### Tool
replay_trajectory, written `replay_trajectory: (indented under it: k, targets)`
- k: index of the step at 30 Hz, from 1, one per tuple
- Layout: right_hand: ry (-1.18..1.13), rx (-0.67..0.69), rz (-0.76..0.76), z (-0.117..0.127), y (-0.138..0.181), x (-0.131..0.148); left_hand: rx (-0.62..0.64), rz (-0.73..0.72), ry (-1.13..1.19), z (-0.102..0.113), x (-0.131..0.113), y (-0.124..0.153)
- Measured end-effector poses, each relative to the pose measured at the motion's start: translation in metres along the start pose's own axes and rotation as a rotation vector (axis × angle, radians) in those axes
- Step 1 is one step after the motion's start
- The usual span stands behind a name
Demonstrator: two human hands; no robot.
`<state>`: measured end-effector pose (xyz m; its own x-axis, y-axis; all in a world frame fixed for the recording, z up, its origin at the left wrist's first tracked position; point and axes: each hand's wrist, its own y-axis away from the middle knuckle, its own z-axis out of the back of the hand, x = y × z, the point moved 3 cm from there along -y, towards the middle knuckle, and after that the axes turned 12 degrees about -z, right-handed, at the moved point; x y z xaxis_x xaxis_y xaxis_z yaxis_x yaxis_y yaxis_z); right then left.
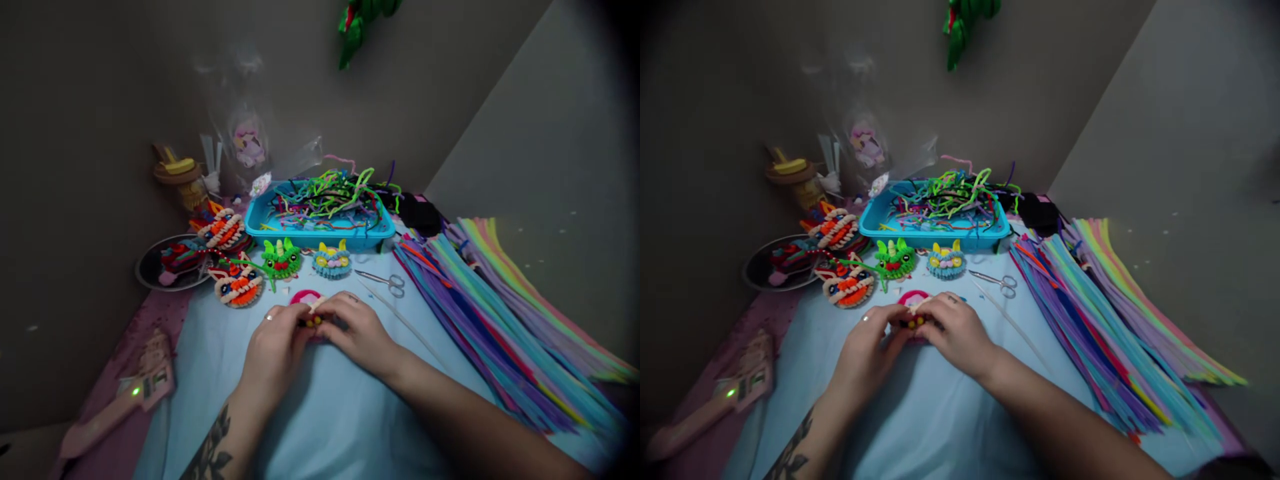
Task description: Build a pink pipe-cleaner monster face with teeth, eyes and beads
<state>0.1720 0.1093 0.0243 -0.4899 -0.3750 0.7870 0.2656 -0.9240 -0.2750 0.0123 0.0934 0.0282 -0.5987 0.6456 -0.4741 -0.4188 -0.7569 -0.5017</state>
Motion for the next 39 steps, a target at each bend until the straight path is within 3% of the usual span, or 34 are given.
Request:
replay_trajectory:
  k: [7,20,27,33,39]
  targets:
    - [0.039,-0.057,-0.042,0.010,0.008,-0.004,0.000,0.131,-0.006,0.008,0.009,0.009]
    - [0.098,-0.068,-0.035,0.010,0.013,-0.006,0.057,0.140,0.043,0.000,0.004,0.007]
    - [0.056,-0.064,-0.040,0.010,0.014,-0.007,-0.008,0.179,0.067,0.012,0.010,0.011]
    - [0.142,-0.074,0.054,0.010,0.016,-0.002,0.064,0.016,0.056,0.016,0.002,0.008]
    - [0.259,0.004,0.122,0.006,0.018,0.002,0.141,-0.087,-0.042,0.016,-0.008,0.001]
